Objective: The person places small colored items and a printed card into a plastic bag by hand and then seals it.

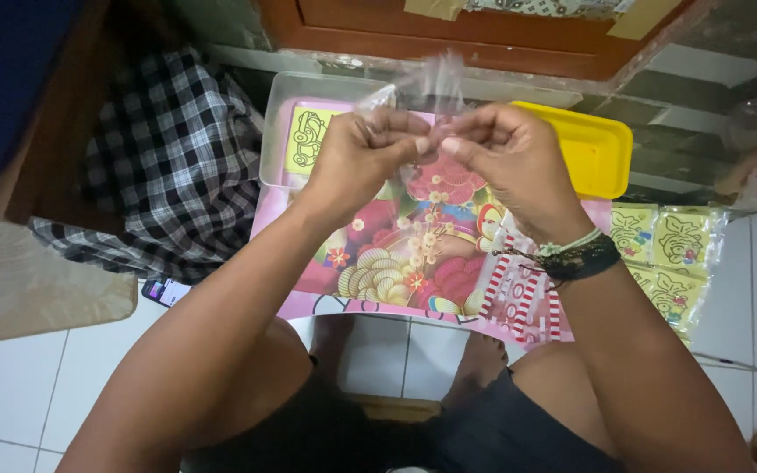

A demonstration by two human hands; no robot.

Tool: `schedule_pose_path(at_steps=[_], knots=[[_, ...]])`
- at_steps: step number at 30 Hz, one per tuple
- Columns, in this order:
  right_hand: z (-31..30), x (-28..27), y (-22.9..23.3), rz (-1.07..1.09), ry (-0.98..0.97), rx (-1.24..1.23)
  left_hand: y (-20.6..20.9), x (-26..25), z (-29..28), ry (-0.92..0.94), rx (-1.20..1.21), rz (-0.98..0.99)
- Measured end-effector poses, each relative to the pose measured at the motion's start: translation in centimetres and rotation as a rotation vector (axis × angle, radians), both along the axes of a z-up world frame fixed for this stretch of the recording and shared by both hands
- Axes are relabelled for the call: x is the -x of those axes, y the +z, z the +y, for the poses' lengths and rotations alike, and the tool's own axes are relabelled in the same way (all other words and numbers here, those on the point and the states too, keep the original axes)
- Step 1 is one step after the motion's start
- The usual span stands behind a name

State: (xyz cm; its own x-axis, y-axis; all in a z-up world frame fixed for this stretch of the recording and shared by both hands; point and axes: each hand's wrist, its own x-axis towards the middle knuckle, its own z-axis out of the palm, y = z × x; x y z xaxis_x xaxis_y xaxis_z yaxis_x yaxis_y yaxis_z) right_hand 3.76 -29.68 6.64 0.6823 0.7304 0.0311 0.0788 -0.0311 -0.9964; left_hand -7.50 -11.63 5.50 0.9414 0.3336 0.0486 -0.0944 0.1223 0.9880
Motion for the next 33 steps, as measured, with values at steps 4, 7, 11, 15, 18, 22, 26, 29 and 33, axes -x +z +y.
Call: schedule_pose_path(at_steps=[4,7,11,15,18,22,26,29,33], knots=[[-0.7,-0.3,1.0,-0.318,-0.065,-0.088,-0.2,0.1,-0.1,-0.007,-0.109,0.083],[-1.2,0.3,2.3,-0.506,0.006,-0.05,0.0,0.1,-0.3,0.007,-0.236,0.142],[-1.1,1.0,2.8,-0.659,0.032,0.092,-0.6,0.0,-0.3,-0.019,-0.418,0.073],[-1.0,0.1,0.7,-0.545,-0.033,0.091,-1.3,-0.3,-0.3,0.008,-0.665,0.063],[-1.2,-0.3,0.4,-0.621,-0.047,0.107,-1.6,-0.4,-0.1,0.011,-0.756,0.112],[-1.3,-0.5,0.2,-0.874,-0.093,0.091,-1.8,-0.5,0.0,0.022,-0.843,0.076],[-1.5,-0.2,1.3,-0.772,-0.049,0.132,-1.9,-0.6,0.3,0.061,-0.918,0.025],[-1.4,0.5,1.4,-0.67,-0.002,0.1,-2.2,-0.5,0.7,0.062,-0.967,-0.012],[-1.6,0.2,0.6,-0.487,0.062,0.121,-1.8,-0.4,0.4,0.0,-0.883,-0.12]])
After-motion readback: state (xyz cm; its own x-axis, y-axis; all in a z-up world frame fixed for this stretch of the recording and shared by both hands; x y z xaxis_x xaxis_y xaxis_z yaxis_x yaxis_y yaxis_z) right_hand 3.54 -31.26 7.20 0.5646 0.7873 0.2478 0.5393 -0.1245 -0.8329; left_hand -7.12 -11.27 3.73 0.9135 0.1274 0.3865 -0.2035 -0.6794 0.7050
